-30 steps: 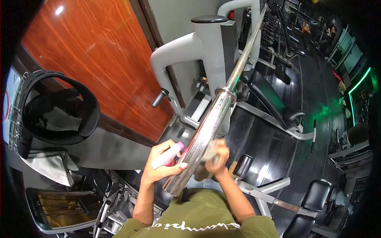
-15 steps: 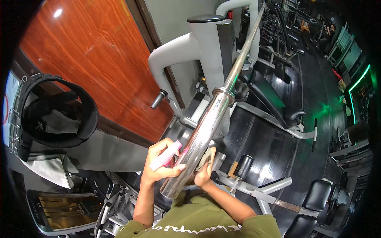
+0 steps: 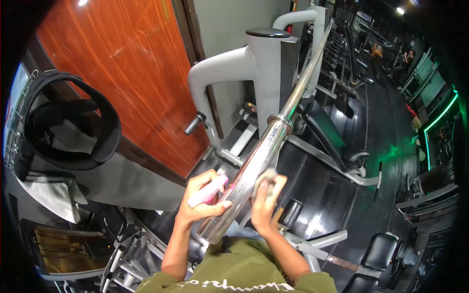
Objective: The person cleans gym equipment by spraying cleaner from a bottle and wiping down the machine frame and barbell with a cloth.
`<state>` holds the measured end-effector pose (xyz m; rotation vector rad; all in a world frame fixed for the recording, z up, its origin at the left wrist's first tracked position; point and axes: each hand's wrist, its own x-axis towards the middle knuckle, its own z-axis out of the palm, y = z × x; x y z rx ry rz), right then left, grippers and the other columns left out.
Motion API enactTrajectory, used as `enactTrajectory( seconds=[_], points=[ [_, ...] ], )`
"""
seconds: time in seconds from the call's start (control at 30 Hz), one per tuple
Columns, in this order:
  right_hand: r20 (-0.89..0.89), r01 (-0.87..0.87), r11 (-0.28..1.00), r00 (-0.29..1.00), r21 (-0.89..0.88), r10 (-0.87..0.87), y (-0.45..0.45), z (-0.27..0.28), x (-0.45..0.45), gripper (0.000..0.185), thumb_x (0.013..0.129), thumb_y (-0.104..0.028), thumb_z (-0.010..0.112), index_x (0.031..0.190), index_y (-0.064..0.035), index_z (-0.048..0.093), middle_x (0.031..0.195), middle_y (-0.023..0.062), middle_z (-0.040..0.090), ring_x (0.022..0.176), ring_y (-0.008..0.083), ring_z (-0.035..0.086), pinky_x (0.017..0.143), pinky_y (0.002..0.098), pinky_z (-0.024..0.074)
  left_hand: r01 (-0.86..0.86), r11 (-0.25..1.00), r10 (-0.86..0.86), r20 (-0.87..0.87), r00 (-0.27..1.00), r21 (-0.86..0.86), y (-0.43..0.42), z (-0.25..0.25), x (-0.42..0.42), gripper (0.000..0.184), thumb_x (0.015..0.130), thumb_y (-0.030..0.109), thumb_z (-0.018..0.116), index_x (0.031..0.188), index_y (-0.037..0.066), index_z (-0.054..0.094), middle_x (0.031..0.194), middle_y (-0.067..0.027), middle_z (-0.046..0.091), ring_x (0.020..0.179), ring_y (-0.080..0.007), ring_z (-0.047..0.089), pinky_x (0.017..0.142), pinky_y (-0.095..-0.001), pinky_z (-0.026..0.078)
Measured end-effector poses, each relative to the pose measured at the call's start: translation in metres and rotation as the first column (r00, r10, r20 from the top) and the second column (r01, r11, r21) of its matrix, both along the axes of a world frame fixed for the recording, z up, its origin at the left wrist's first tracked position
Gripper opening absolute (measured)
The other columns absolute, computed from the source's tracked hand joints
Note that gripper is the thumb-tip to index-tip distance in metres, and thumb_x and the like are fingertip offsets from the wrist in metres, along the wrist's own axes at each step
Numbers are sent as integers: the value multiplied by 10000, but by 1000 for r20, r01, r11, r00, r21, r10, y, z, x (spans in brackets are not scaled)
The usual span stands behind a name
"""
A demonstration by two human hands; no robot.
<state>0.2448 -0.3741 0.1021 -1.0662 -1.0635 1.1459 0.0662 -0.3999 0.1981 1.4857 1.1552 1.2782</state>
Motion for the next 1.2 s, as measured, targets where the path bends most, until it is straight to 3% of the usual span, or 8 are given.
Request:
enactTrajectory(
  seconds=[0.03, 0.13, 0.5, 0.63, 0.77, 0.83, 0.97, 1.2],
  points=[
    [326, -15, 961, 942, 278, -80, -11, 22, 9, 396, 992, -209, 593, 1250, 1, 377, 1083, 186, 500, 1047, 284, 514, 955, 412, 410, 9, 1000, -8, -6, 1000, 16, 1, -1, 0, 398, 633, 224, 894, 857, 64, 606, 831, 9, 575, 604, -43, 495, 543, -217, 373],
    [385, -236, 770, 923, 593, -14, -5, 34, 29, 381, 889, -111, 704, 1198, -47, 490, 882, 195, 620, 772, 356, 657, 669, 396, 527, 16, 1000, -16, 14, 1000, -5, 1, 2, 2, 401, 638, 238, 892, 860, 69, 604, 832, 7, 582, 600, -44, 489, 544, -220, 374],
    [836, -455, 825, 547, 336, -39, 95, 176, 48, 267, 804, -294, 762, 975, -88, 766, 865, 84, 696, 784, 324, 685, 702, 382, 545, -79, 995, 81, 23, 996, -64, -2, 3, 5, 437, 588, 280, 900, 827, 58, 609, 802, 19, 564, 654, -55, 482, 586, -225, 365],
    [974, -871, 485, 32, -83, 223, 100, 199, 15, 295, 785, -359, 708, 866, -84, 776, 790, 179, 712, 791, 366, 702, 776, 436, 562, -174, 959, 219, -194, 956, 225, -4, 10, 2, 456, 565, 285, 907, 857, 36, 660, 741, -46, 584, 608, -154, 547, 550, -281, 415],
    [959, -865, 416, -236, -281, 157, 117, 220, -5, 346, 770, -407, 695, 883, -93, 787, 741, 179, 707, 714, 358, 698, 718, 430, 571, -252, 896, 364, -281, 888, 365, -3, 18, 4, 467, 541, 287, 908, 826, 5, 669, 733, -80, 581, 602, -210, 553, 562, -317, 451],
    [965, -851, 456, -220, -261, 143, 145, 213, -3, 337, 753, -404, 713, 891, -107, 796, 745, 180, 716, 721, 358, 708, 739, 421, 584, -162, 840, 360, -309, 880, 519, 4, 13, 3, 504, 521, 350, 921, 763, 33, 612, 722, -28, 568, 535, -83, 496, 493, -238, 385],
    [950, -783, 572, -312, -247, -18, 168, 212, -6, 409, 706, -460, 739, 915, -114, 798, 778, 182, 726, 778, 347, 720, 803, 418, 583, -179, 918, 279, -255, 926, 354, 4, 8, 3, 506, 510, 345, 913, 787, 31, 630, 715, -26, 567, 567, -107, 518, 508, -252, 384],
    [882, -815, 337, -428, -472, 198, 123, 220, -27, 455, 745, -472, 710, 959, -77, 789, 861, 206, 735, 861, 373, 714, 852, 429, 568, -120, 918, 234, -272, 933, 377, 8, 20, 0, 491, 538, 319, 916, 815, 22, 639, 738, -69, 576, 606, -190, 529, 559, -311, 412]
  ],
)
